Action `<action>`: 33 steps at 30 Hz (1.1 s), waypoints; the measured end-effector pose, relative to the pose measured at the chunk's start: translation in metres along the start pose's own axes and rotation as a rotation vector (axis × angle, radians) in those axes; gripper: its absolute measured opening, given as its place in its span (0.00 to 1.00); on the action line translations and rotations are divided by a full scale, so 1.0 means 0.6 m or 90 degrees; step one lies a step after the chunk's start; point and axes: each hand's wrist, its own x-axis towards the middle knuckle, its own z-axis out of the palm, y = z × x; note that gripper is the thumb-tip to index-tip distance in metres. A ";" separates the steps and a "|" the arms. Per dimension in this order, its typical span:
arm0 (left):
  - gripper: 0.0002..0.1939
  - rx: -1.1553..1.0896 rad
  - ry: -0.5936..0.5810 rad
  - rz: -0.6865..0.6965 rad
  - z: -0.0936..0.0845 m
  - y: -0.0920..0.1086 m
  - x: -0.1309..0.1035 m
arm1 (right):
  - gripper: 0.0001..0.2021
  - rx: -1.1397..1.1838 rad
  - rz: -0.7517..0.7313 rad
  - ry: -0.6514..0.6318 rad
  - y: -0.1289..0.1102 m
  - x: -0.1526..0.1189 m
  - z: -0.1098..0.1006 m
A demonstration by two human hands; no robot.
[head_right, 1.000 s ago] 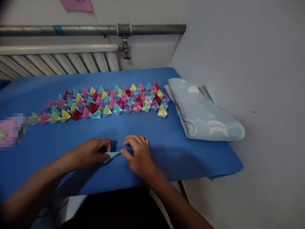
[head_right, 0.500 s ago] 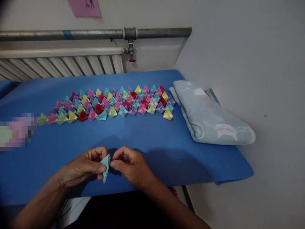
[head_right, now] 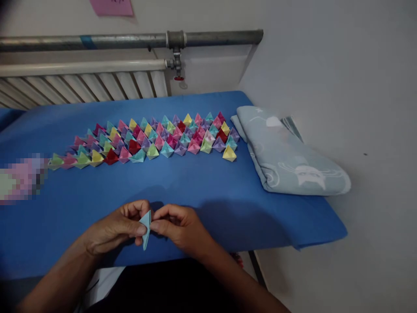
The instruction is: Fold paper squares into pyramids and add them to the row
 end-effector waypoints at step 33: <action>0.20 0.246 0.314 0.148 0.039 -0.007 0.014 | 0.05 -0.445 -0.181 0.259 0.000 0.004 -0.013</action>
